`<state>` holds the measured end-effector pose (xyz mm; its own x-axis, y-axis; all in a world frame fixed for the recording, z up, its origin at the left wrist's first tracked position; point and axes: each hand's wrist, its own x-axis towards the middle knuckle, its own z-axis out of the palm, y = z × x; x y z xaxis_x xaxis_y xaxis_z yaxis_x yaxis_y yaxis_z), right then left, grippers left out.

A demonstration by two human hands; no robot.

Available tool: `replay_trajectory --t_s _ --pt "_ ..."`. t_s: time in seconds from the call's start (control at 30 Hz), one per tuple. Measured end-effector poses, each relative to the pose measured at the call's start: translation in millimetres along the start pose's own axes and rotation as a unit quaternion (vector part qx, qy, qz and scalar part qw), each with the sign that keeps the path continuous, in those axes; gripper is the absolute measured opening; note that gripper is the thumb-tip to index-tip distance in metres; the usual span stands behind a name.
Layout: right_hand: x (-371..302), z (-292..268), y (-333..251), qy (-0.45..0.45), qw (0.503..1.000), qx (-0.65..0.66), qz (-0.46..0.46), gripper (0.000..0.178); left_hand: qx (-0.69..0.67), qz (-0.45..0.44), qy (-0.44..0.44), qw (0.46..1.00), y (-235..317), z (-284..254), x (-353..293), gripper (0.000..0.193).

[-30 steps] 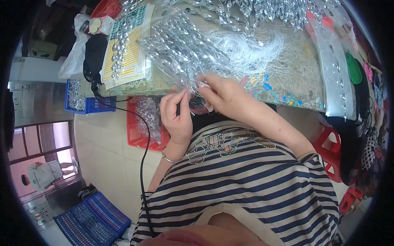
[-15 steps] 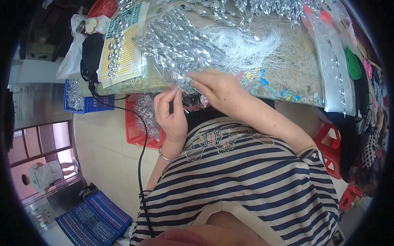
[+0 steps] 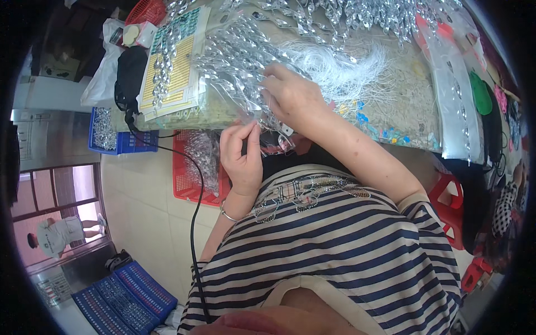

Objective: Packaging silver fringe-like tinsel decorations into clear plastic bags.

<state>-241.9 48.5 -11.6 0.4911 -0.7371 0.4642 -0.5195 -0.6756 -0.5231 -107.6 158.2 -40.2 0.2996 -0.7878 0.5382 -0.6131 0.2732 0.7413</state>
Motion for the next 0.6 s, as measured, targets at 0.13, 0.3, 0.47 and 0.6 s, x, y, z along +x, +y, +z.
replay_trajectory --t_s 0.13,0.3,0.47,0.6 --pt "-9 -6 -6 0.021 0.999 -0.013 -0.04 0.014 -0.002 0.005 -0.002 1.0 0 0 2 0.013" --pt "-15 -27 -18 -0.051 0.997 -0.052 -0.011 0.012 0.009 0.047 0.022 0.999 -2 1 7 0.014" --pt "-23 -39 -15 -0.02 1.0 -0.019 0.015 0.01 -0.004 0.042 0.022 0.999 1 3 9 0.014" --pt "-31 -43 -14 0.022 0.999 -0.015 0.038 0.015 -0.003 0.051 0.029 0.998 1 4 9 0.014"
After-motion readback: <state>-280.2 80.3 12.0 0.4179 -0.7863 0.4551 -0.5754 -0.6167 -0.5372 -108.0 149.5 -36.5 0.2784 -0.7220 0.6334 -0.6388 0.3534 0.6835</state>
